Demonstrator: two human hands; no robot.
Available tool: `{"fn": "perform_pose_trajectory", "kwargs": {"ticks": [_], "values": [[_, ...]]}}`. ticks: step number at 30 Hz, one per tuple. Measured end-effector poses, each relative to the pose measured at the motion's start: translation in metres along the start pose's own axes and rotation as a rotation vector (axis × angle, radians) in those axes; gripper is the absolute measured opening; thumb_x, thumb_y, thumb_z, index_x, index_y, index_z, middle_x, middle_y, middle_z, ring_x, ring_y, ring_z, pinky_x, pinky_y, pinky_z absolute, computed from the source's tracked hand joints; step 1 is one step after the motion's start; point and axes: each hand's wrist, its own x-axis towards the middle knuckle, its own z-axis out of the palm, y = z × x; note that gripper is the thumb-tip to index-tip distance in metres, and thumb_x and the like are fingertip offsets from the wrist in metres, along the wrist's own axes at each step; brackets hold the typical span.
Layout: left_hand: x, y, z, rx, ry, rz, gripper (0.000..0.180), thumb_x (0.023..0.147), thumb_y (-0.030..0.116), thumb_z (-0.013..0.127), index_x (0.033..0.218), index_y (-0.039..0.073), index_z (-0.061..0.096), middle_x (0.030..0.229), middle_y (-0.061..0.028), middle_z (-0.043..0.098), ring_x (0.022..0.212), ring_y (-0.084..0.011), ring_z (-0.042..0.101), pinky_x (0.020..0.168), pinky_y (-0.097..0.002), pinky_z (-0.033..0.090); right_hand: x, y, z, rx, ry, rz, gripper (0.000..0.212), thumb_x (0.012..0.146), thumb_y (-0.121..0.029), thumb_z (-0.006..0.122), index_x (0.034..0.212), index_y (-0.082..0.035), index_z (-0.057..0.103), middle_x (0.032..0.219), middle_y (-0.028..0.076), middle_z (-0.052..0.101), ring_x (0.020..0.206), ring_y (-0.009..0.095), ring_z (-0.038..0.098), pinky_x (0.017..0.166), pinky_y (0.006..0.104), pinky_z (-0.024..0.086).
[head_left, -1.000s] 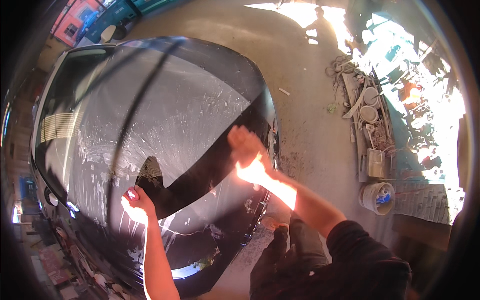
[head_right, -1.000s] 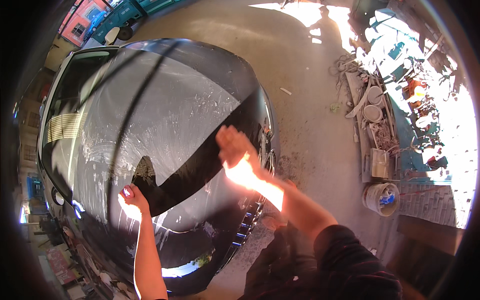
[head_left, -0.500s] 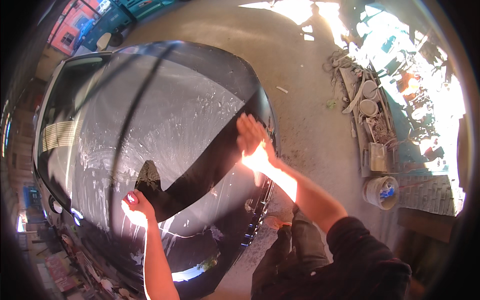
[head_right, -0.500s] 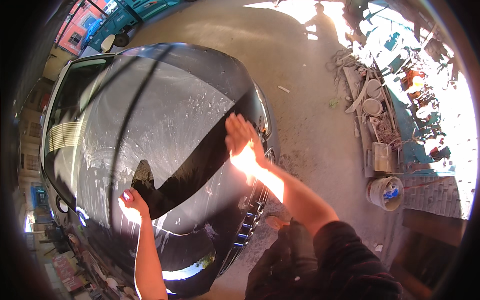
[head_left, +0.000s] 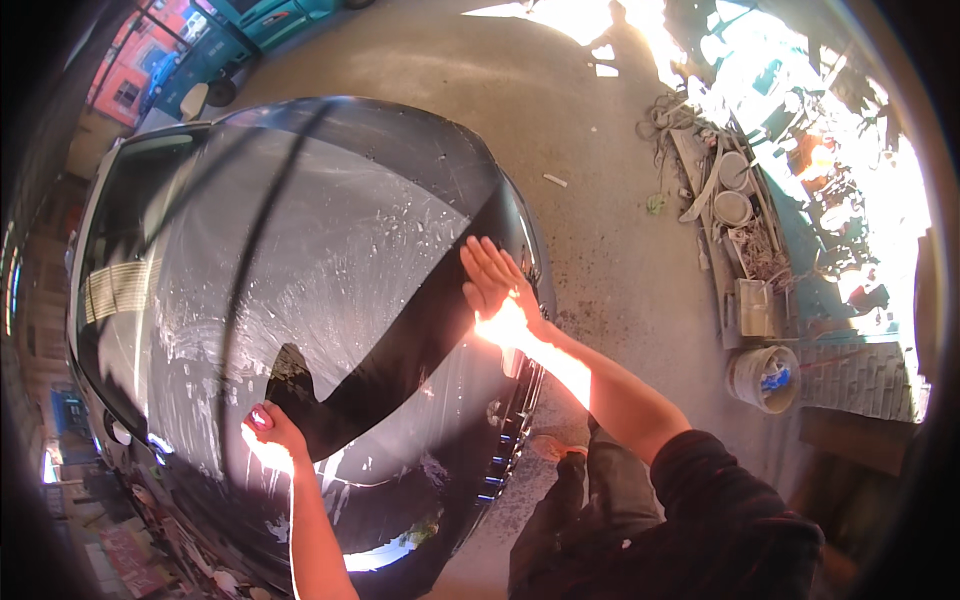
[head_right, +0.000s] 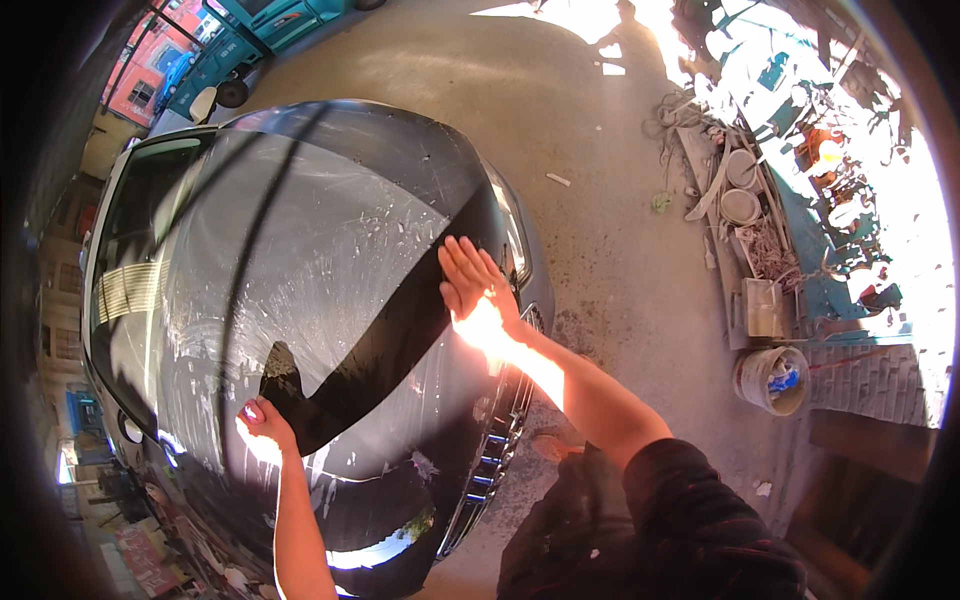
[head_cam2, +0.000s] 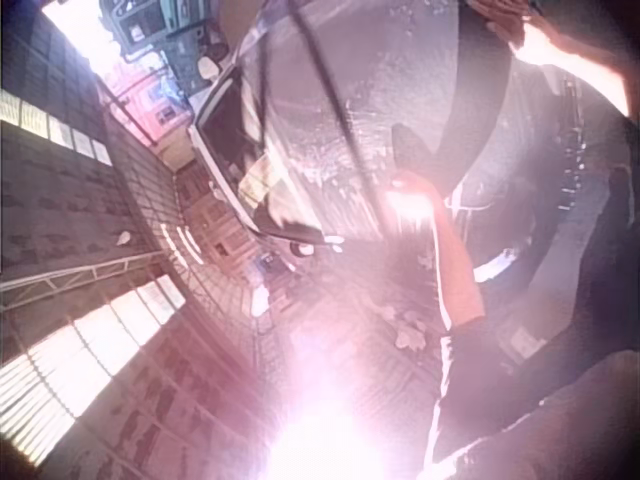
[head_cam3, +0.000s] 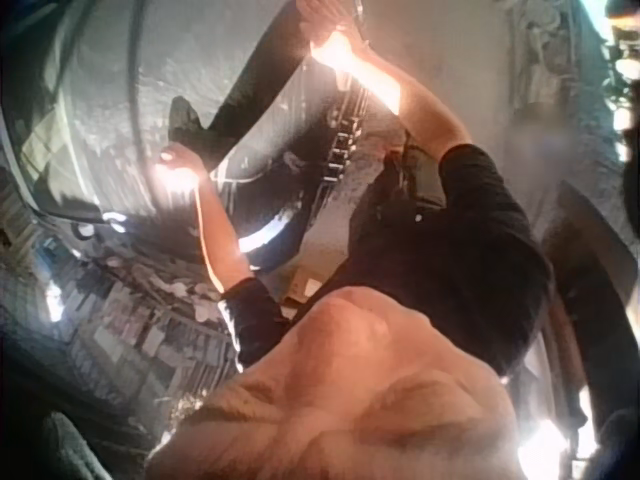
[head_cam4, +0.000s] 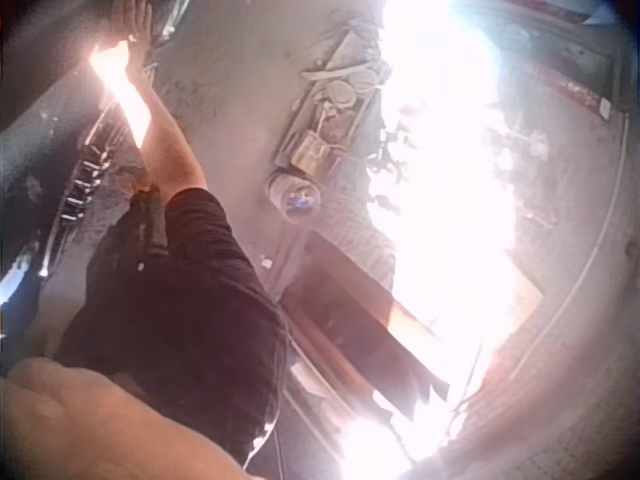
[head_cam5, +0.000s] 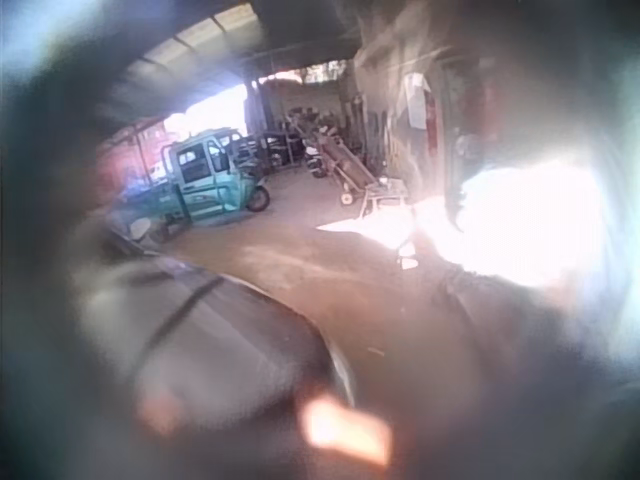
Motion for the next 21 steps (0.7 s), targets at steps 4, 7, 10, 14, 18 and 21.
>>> {"fn": "perform_pose_trajectory", "kwargs": {"ticks": [4, 7, 10, 14, 18, 21], "values": [[-0.008, 0.033, -0.006, 0.053, -0.035, -0.02, 0.02, 0.102, 0.027, 0.079, 0.099, 0.009, 0.069, 0.093, -0.012, 0.069, 0.085, -0.0374, 0.07, 0.076, -0.0505, 0.056, -0.057, -0.013, 0.012, -0.11, -0.176, 0.105, 0.068, 0.116, -0.029, 0.048, 0.176, 0.001, 0.04, 0.188, 0.021, 0.032, 0.176, 0.036, 0.025, 0.144, 0.0493, 0.018], [-0.003, 0.022, -0.015, 0.109, -0.066, 0.001, 0.02, 0.102, 0.027, 0.079, 0.101, 0.009, 0.07, 0.095, -0.0123, 0.071, 0.087, -0.0375, 0.071, 0.078, -0.0505, 0.057, -0.143, -0.032, 0.007, 0.19, -0.049, 0.018, 0.066, 0.115, -0.033, 0.054, 0.172, -0.001, 0.049, 0.186, 0.02, 0.036, 0.176, 0.037, 0.026, 0.145, 0.0506, 0.018], [-0.001, 0.015, -0.011, 0.076, -0.063, -0.013, 0.024, 0.104, 0.03, 0.077, 0.103, 0.006, 0.071, 0.099, -0.0143, 0.071, 0.091, -0.0371, 0.071, 0.082, -0.0488, 0.056, -0.111, -0.027, 0.005, 0.032, -0.043, 0.047, 0.059, 0.112, -0.023, 0.06, 0.165, 0.004, 0.056, 0.176, 0.025, 0.05, 0.168, 0.042, 0.042, 0.141, 0.0528, 0.028], [-0.003, 0.02, 0.003, 0.049, -0.048, 0.036, 0.022, 0.104, 0.025, 0.079, 0.105, 0.005, 0.072, 0.1, -0.0139, 0.072, 0.091, -0.0357, 0.072, 0.082, -0.0471, 0.057, 0.032, 0.008, 0.008, 0.107, -0.002, 0.072, 0.056, 0.115, -0.022, 0.056, 0.164, 0.005, 0.054, 0.175, 0.024, 0.051, 0.166, 0.04, 0.042, 0.138, 0.0537, 0.033], [-0.005, 0.0, -0.002, 0.062, -0.032, 0.023, 0.02, 0.102, 0.022, 0.08, 0.104, 0.005, 0.071, 0.1, -0.0134, 0.072, 0.089, -0.0353, 0.071, 0.082, -0.0466, 0.057, -0.011, 0.006, 0.0, 0.174, -0.08, 0.039, 0.061, 0.113, -0.024, 0.058, 0.166, 0.005, 0.052, 0.178, 0.024, 0.047, 0.168, 0.041, 0.042, 0.139, 0.0548, 0.032], [-0.001, -0.007, 0.003, 0.03, -0.002, 0.056, 0.02, 0.103, 0.02, 0.079, 0.104, 0.003, 0.069, 0.099, -0.0137, 0.071, 0.089, -0.0362, 0.07, 0.082, -0.0464, 0.056, -0.113, 0.027, -0.012, 0.124, 0.04, -0.122, 0.063, 0.109, -0.017, 0.063, 0.166, 0.008, 0.051, 0.175, 0.034, 0.046, 0.166, 0.052, 0.042, 0.136, 0.0588, 0.038]]}}
